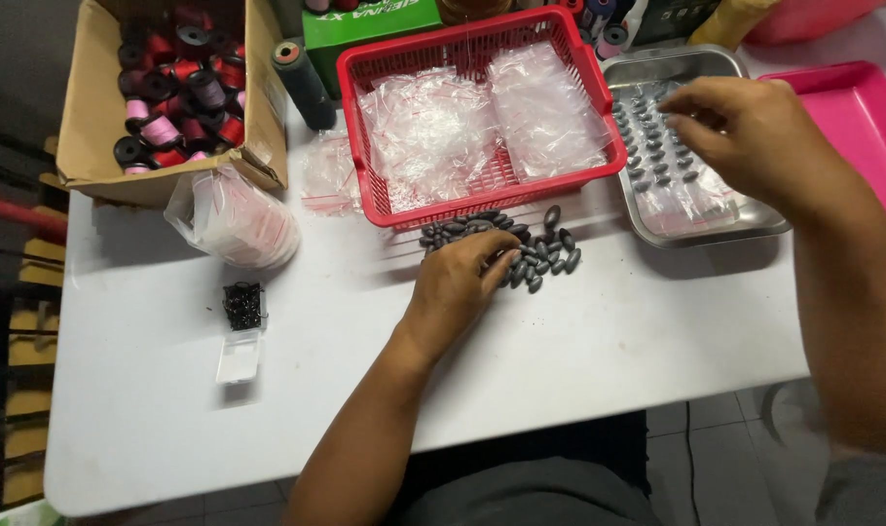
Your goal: Packaging small lead fishing weights into plastic zip-lock bags by counting them out from a pile.
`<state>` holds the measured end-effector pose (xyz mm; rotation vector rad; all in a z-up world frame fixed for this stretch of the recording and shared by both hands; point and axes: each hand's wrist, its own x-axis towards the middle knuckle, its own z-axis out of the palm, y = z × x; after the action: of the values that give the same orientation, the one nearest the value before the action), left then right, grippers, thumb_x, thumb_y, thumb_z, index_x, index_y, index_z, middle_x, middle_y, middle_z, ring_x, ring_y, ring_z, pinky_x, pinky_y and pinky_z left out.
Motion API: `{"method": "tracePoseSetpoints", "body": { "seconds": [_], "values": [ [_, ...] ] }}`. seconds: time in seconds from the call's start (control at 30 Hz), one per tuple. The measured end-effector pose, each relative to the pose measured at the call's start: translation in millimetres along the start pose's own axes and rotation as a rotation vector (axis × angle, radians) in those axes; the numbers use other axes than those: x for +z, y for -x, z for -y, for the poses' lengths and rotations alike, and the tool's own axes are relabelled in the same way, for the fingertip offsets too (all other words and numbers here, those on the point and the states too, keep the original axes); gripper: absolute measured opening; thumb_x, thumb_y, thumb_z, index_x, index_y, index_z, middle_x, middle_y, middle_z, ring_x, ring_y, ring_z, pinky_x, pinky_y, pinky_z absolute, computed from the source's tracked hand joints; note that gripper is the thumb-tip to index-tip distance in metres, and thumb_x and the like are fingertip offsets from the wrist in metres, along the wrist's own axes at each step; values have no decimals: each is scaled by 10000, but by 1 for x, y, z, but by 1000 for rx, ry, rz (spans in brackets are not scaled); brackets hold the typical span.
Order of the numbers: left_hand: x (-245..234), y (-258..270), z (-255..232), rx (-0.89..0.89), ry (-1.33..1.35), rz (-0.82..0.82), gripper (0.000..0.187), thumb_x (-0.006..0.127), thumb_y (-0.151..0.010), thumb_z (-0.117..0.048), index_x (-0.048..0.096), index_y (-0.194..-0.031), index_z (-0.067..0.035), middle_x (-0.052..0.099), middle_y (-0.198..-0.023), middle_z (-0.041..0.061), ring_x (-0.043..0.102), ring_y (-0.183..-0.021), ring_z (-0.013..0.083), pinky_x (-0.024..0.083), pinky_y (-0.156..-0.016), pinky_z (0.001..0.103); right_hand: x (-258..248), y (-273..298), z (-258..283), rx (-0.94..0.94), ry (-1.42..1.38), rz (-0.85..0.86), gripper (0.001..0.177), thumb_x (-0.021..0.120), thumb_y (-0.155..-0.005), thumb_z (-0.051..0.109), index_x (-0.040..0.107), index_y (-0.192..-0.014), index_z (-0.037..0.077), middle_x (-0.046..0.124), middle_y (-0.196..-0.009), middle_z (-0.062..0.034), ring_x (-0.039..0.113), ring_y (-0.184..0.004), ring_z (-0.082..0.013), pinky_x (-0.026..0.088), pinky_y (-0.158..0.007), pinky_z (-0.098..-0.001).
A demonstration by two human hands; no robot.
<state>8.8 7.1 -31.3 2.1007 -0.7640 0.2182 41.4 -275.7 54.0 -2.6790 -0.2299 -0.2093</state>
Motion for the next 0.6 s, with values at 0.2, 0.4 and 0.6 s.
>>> {"method": "tracePoseSetpoints", "body": {
  "seconds": [0.2, 0.4, 0.6],
  "values": [
    [-3, -1, -3, -16, 0, 11, 114, 596, -831, -157, 617, -937, -120, 679, -886, 4, 666, -765, 160, 515, -634, 282, 43, -56, 21, -335, -13, -35, 141, 587, -852, 36, 664, -970, 47, 646, -843, -92, 588, -733, -203, 429, -667, -307],
    [3, 0, 2, -25, 16, 14, 110, 593, -827, -168, 613, -932, -141, 673, -914, -14, 657, -796, 155, 493, -661, 274, 105, -124, 51, -308, 66, 115, 170, 542, -810, 109, 658, -933, 93, 663, -867, -92, 589, -780, -313, 425, -646, -413],
    [-3, -1, 5, -9, 16, -13, 132, 569, -848, -175, 610, -955, -108, 666, -950, 17, 650, -839, 169, 506, -703, 280, 138, -160, 70, -336, 165, 72, 164, 510, -827, 113, 648, -898, 62, 644, -867, -126, 584, -789, -344, 442, -551, -473]
  ]
}}
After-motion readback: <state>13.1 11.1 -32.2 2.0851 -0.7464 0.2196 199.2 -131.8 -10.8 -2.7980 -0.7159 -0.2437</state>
